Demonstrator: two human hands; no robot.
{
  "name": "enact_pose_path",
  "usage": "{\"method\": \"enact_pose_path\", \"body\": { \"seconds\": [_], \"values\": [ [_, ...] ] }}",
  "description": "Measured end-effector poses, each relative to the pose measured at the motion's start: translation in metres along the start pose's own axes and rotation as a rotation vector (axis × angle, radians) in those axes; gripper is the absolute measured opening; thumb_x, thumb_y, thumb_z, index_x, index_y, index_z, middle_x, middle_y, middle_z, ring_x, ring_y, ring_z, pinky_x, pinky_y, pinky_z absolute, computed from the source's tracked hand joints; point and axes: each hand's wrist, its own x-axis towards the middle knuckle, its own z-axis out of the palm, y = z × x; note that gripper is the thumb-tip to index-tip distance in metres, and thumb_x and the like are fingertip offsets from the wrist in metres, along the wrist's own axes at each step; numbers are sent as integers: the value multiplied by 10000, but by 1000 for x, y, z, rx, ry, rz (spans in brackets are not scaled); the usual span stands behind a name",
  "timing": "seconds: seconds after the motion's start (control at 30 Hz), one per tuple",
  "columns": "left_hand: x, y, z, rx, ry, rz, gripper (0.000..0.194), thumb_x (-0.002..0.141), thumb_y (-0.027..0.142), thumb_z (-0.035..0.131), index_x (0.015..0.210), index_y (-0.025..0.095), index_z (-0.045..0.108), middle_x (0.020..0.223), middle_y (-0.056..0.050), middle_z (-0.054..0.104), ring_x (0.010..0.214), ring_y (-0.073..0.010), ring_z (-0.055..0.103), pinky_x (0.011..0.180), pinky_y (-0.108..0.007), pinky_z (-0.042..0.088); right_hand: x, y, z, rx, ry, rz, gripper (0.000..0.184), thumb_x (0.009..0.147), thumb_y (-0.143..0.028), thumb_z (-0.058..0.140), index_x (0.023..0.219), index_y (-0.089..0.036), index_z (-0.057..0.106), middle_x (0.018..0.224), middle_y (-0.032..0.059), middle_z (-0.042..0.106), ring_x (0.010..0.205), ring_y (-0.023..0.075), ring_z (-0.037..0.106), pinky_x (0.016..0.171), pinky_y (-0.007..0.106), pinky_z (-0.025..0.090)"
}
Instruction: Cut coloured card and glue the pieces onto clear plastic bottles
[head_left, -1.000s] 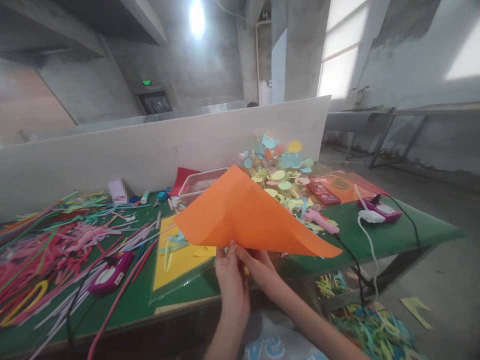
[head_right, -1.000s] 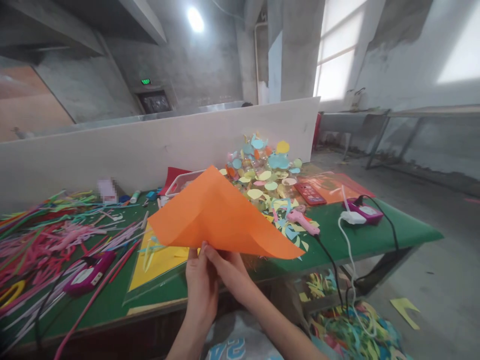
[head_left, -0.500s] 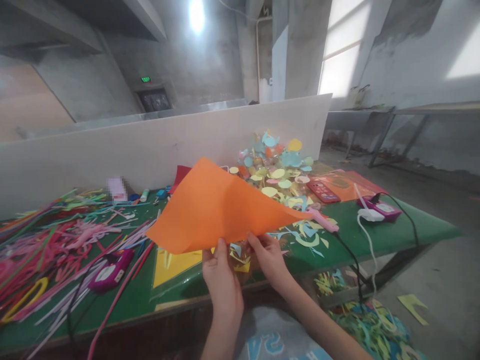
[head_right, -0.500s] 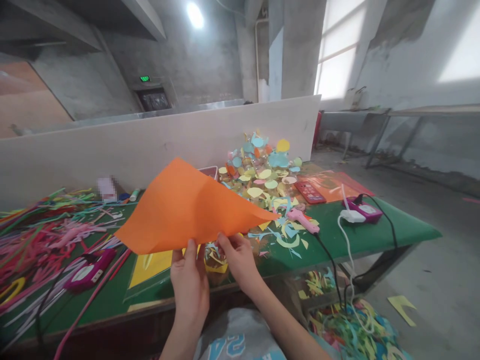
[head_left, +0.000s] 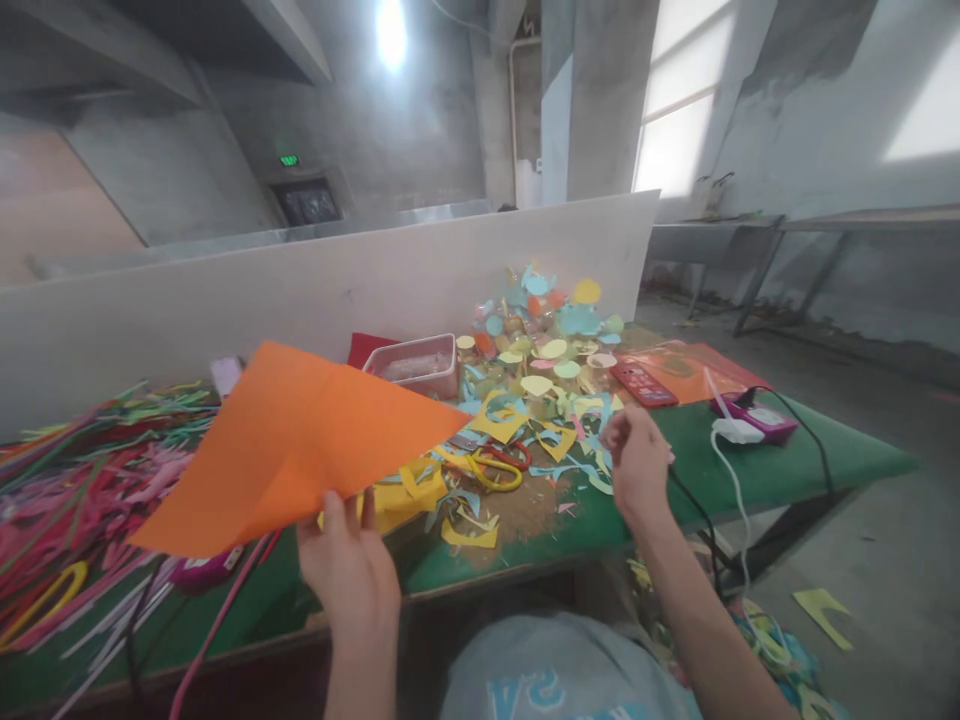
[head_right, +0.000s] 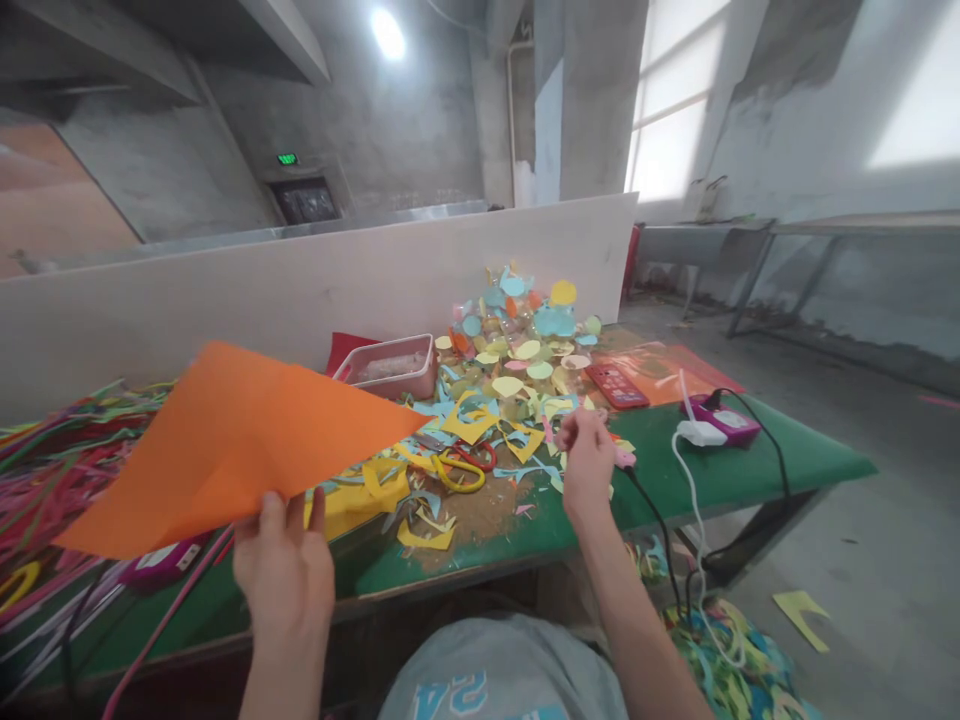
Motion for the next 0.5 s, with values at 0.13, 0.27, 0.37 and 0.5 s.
{"method": "enact_pose_path", "body": {
  "seconds": [0.13,0.27,0.37,0.5],
  "values": [
    [3,10,-1,-24,-21,-4,177,841,209,652,984,304,611,1172,46,630,954,-83,600,880,-267,507,4,-12,-2,-142,-143,44,346,779,-449,636,569,-199,525,509,-57,453,468,87,388,469,232,325],
    [-8,6,8,-114,-14,-100,158,865,182,630,971,298,647,1182,41,645,950,-88,607,895,-299,530,-38,4,22,-294,-658,317,368,738,-557,683,674,-195,654,581,-16,605,474,110,486,439,226,356],
    [-15,-1,12,-153,-31,-157,148,870,179,628,975,277,660,1150,32,665,920,-84,621,873,-271,542,-72,20,38,-258,-854,450,402,749,-597,678,834,-204,686,638,-20,642,505,112,540,457,214,382],
    [-23,-12,13,-153,-59,-221,130,848,154,651,951,233,654,1072,19,681,844,-68,629,805,-224,558,-89,26,40,-134,-974,386,455,794,-603,648,992,-195,686,870,22,701,682,132,623,637,242,491]
  ]
}}
